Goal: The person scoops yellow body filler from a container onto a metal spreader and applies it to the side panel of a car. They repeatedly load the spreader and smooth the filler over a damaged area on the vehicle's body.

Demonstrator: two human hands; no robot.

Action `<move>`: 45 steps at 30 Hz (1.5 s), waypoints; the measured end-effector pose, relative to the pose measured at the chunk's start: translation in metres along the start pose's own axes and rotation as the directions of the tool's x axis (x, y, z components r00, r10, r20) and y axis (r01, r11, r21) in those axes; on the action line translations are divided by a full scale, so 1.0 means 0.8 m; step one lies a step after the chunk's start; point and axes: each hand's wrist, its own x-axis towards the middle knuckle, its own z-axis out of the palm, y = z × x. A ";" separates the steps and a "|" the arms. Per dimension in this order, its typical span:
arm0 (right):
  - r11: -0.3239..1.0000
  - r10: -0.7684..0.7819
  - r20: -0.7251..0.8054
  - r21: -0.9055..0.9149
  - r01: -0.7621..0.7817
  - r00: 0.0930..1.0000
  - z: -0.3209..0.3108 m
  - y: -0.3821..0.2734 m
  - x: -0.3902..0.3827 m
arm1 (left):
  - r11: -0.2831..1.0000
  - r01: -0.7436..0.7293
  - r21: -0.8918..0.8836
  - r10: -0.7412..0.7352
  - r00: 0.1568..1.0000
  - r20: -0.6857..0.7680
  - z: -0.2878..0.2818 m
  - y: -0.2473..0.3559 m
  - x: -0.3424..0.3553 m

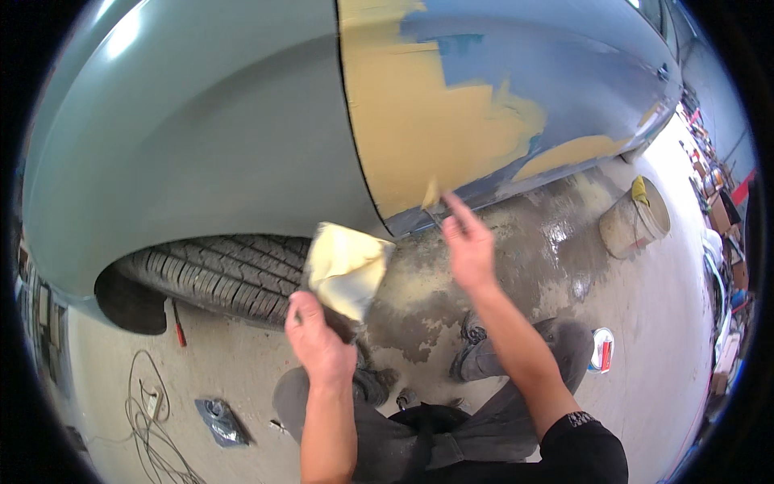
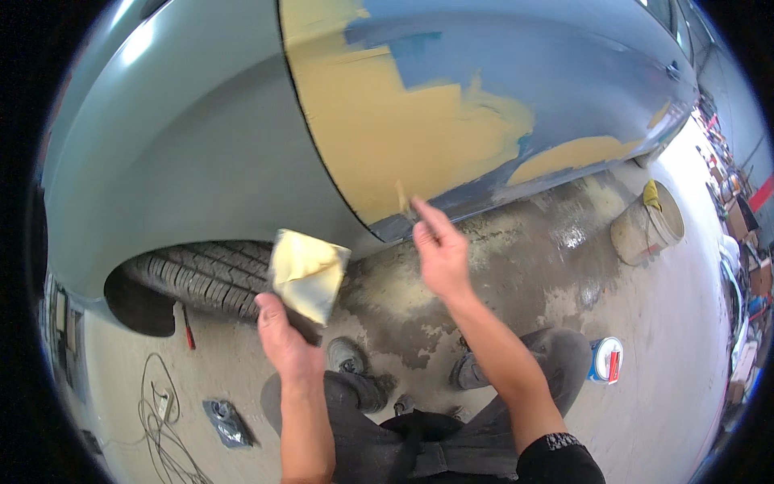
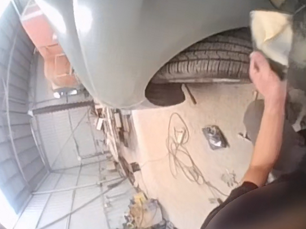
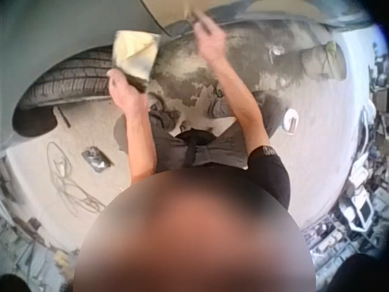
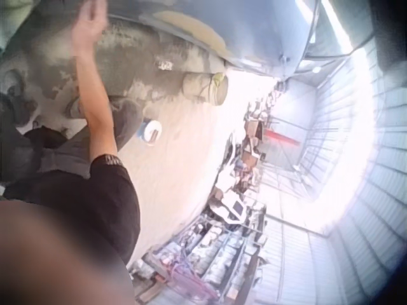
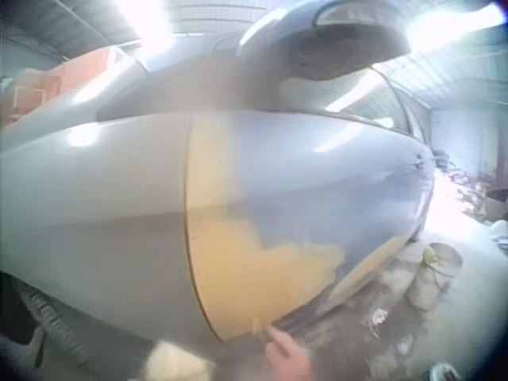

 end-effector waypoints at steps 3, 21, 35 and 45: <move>0.534 0.077 0.282 0.799 -0.278 0.956 -0.006 -0.098 0.003 | 0.998 0.027 0.057 -0.029 0.999 0.044 0.006 -0.016 -0.006; 0.613 -0.415 0.466 -0.491 0.619 0.781 0.022 -0.193 -0.067 | 0.916 -0.363 0.172 0.346 0.931 0.119 0.020 -0.004 -0.038; 0.492 -0.168 0.482 -0.715 0.497 0.860 -0.021 -0.137 -0.028 | 0.911 -0.401 0.100 0.413 0.873 -0.259 -0.012 0.066 -0.009; 0.832 -0.116 0.311 -0.489 0.263 0.943 -0.043 -0.159 0.049 | 0.948 -0.314 0.040 0.314 0.914 -0.256 -0.015 0.076 0.001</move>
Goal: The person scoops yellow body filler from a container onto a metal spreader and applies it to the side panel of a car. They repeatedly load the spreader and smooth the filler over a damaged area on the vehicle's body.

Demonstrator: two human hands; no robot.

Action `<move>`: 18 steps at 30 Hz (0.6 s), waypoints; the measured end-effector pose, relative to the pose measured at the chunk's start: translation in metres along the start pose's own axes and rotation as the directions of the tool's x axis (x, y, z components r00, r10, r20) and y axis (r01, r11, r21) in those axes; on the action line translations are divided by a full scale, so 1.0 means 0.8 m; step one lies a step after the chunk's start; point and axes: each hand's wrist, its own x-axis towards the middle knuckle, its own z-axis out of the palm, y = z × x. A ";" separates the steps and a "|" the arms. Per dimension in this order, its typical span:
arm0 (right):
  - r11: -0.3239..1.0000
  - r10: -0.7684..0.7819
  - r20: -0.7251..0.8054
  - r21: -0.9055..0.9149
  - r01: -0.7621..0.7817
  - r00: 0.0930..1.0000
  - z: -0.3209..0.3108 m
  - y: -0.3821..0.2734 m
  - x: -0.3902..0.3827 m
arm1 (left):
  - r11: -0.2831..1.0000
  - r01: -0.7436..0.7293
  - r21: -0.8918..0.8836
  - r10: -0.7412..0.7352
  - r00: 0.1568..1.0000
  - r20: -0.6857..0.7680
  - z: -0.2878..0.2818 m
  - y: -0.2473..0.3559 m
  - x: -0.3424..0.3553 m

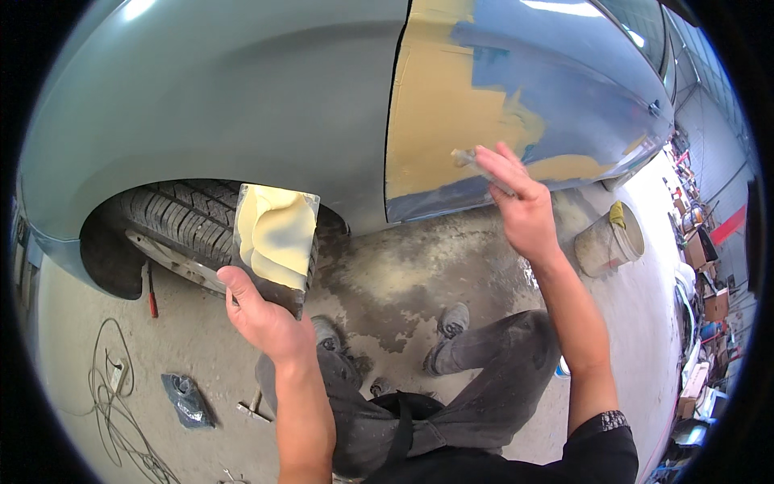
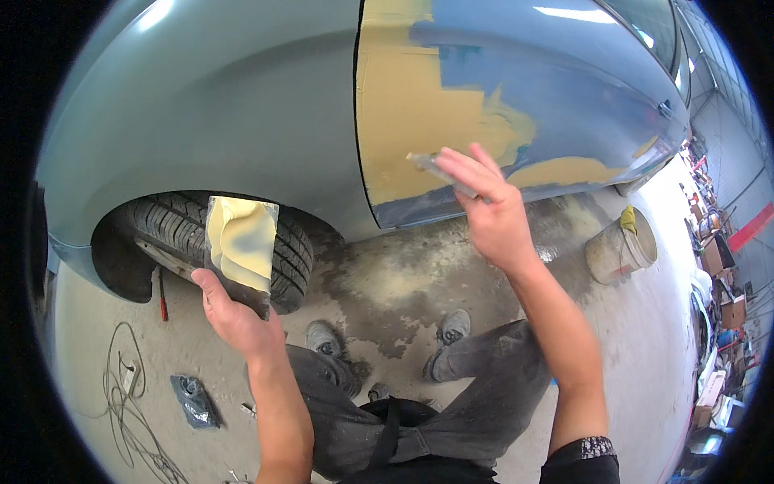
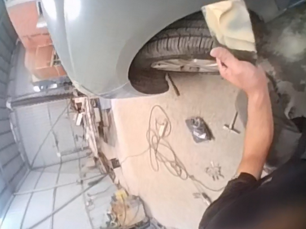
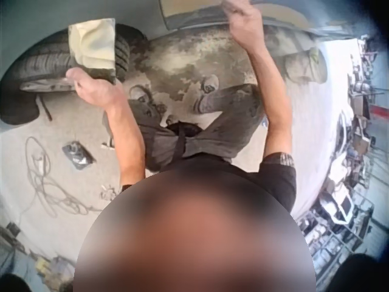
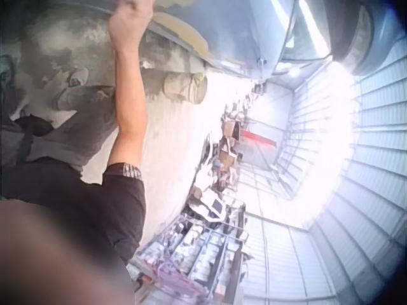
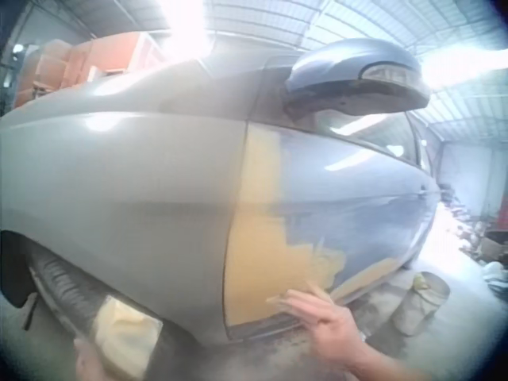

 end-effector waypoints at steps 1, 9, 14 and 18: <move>0.913 0.228 0.023 0.342 -0.222 0.973 0.002 -0.002 0.001 | 0.999 0.032 0.004 -0.032 0.999 0.011 -0.001 -0.002 0.000; -0.052 0.219 0.380 0.924 -0.378 0.899 0.031 -0.066 -0.040 | 0.942 0.315 -0.119 -0.253 0.896 0.366 0.004 -0.046 -0.027; 0.050 0.204 0.456 0.879 -0.474 0.866 0.047 -0.093 -0.064 | 0.913 0.374 -0.163 -0.279 0.864 0.418 0.009 -0.064 -0.043; 0.543 0.289 0.432 0.661 -0.518 0.854 0.042 -0.084 -0.065 | 0.914 0.383 -0.135 -0.280 0.836 0.472 0.005 -0.055 -0.042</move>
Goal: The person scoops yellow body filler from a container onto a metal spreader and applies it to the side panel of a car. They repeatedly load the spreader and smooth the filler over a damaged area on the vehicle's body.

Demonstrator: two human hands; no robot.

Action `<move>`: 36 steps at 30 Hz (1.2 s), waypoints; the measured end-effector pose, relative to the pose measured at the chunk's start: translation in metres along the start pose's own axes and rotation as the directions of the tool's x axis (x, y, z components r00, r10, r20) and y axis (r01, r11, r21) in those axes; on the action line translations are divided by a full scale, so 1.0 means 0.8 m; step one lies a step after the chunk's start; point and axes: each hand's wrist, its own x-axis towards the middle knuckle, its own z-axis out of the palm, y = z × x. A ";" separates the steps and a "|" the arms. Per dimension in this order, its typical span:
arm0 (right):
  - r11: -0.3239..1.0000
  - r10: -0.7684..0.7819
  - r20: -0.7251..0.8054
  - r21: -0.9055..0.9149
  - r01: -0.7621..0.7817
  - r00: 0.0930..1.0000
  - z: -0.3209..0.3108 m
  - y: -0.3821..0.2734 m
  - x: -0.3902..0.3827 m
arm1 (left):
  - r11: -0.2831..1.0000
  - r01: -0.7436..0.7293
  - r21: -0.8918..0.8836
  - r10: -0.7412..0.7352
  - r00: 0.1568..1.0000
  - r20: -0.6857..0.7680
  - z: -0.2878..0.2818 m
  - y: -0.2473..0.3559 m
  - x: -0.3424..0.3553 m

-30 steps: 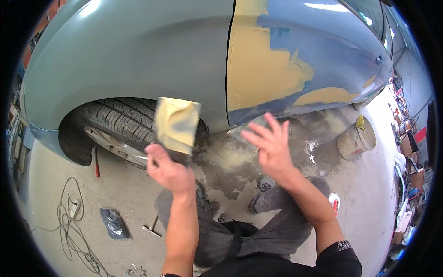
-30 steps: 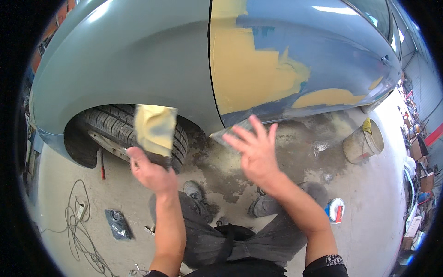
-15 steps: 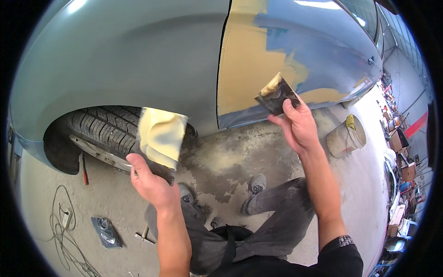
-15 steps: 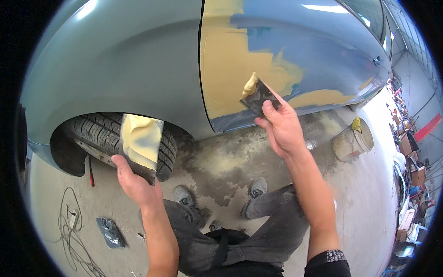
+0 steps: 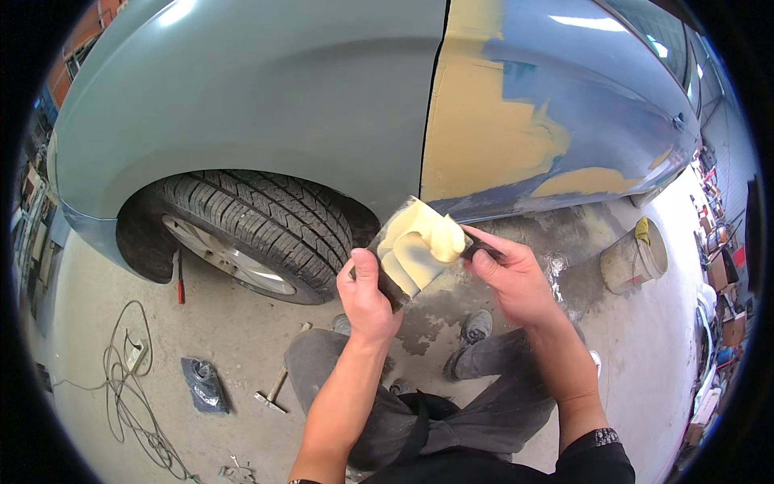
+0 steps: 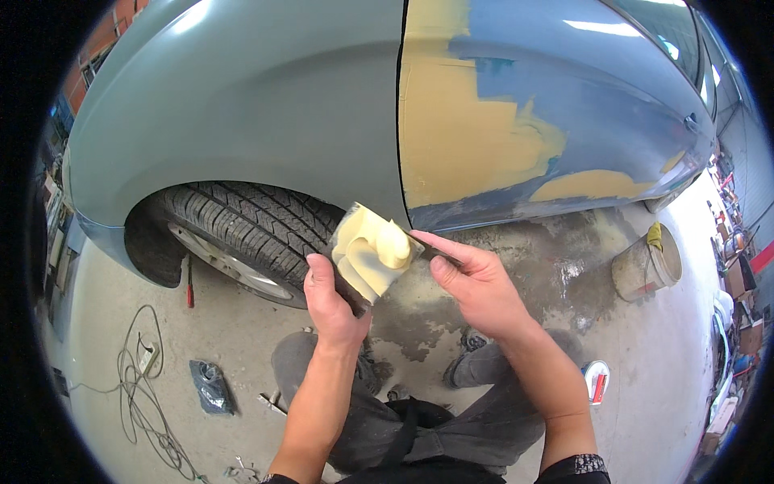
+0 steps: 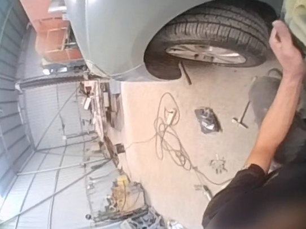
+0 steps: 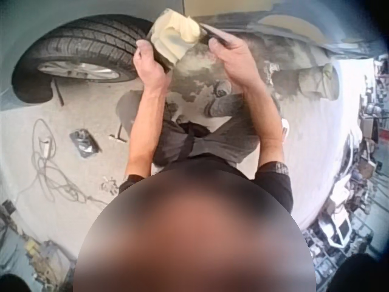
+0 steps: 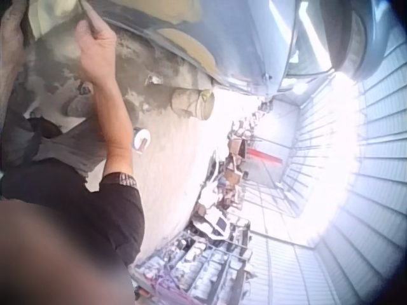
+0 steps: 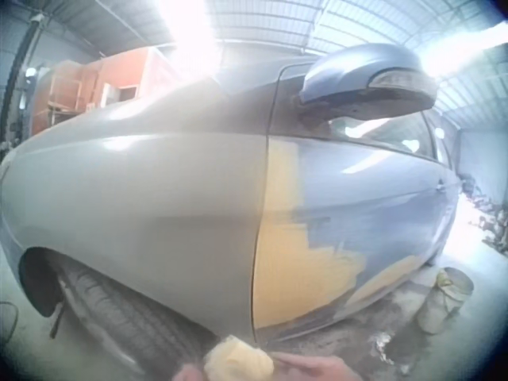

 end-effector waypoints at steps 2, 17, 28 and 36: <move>0.948 -0.015 -0.082 -0.317 -0.012 0.997 -0.010 -0.008 0.001 | 0.999 0.022 -0.027 -0.021 0.998 0.055 0.000 0.006 -0.001; 0.984 -0.020 0.010 0.177 0.018 1.000 0.007 0.003 -0.006 | 0.982 0.139 -0.130 -0.137 0.990 0.024 0.022 0.011 -0.010; 0.128 -0.596 0.358 -0.842 0.525 0.719 0.010 -0.014 -0.016 | 0.977 -0.169 0.133 0.195 0.956 -0.219 0.021 0.017 -0.006; 0.073 -0.573 0.382 -0.858 0.509 0.725 0.049 0.032 -0.023 | 0.902 -0.290 0.321 0.351 0.925 -0.149 0.023 0.002 -0.018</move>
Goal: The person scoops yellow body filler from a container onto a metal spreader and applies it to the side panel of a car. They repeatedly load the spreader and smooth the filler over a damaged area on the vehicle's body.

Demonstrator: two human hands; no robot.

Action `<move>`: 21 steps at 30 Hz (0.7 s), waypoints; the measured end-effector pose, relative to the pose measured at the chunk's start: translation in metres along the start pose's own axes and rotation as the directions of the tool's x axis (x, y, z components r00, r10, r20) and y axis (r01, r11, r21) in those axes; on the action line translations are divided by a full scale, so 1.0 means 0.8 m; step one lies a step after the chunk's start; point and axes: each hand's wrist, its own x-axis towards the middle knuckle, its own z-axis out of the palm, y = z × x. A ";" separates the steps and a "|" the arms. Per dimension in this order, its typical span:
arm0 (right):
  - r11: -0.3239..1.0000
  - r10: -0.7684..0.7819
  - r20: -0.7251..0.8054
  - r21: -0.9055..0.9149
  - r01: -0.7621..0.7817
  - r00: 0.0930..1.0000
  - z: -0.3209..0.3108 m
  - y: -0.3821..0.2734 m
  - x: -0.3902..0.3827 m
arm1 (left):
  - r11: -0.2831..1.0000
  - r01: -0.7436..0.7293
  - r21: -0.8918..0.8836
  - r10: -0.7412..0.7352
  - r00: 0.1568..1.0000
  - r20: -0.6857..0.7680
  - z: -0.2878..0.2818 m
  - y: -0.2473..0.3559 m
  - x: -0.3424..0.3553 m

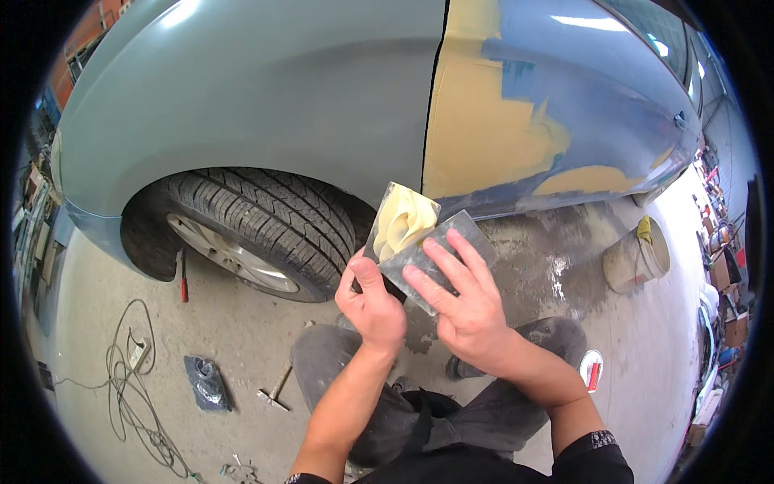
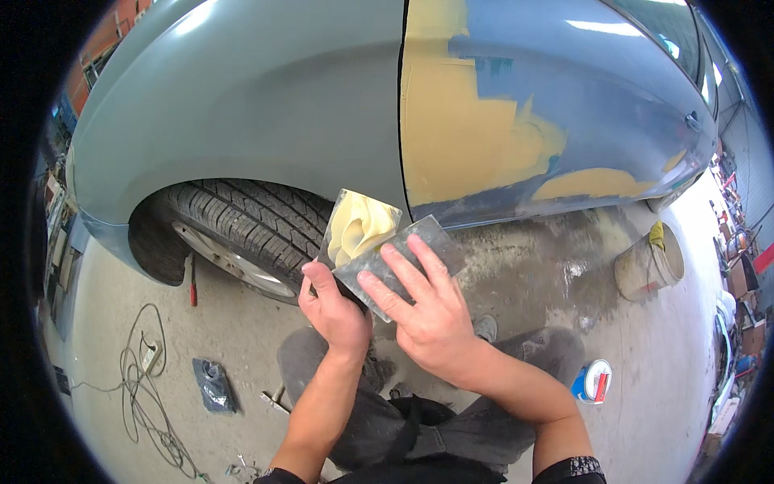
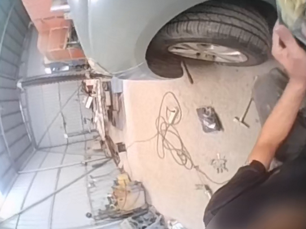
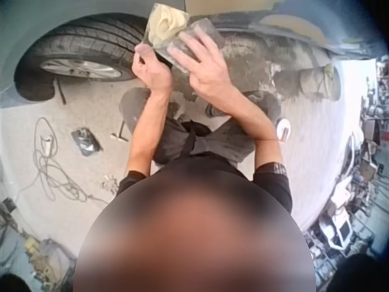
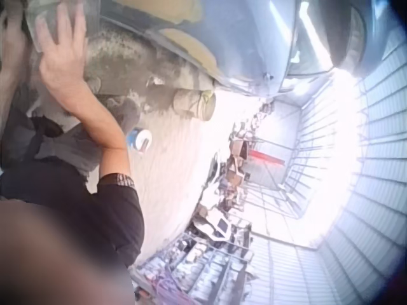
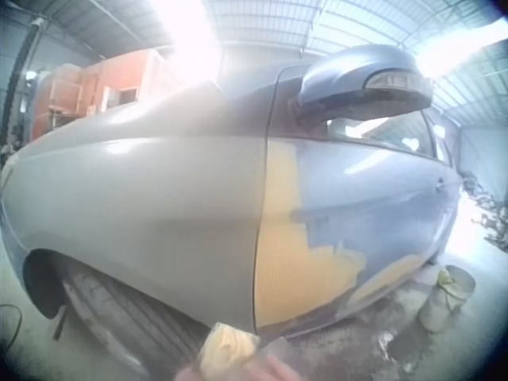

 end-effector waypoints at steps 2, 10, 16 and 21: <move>1.000 0.016 0.086 -0.005 -0.015 0.996 0.004 0.001 -0.011 | 0.999 -0.004 0.040 0.005 1.000 -0.018 -0.003 0.003 0.006; 0.842 -0.324 0.052 -0.439 0.313 0.945 0.007 0.138 0.006 | 0.999 -0.049 0.010 0.050 0.958 -0.284 -0.025 0.042 0.045; 0.571 -0.557 0.291 -0.545 0.614 0.777 0.022 0.232 0.054 | 0.995 0.042 -0.088 -0.059 0.979 -0.198 -0.022 0.037 0.057; 0.506 -0.629 0.388 -0.453 0.734 0.673 0.038 0.249 0.075 | 0.995 0.076 -0.068 -0.088 0.977 -0.195 -0.025 0.032 0.059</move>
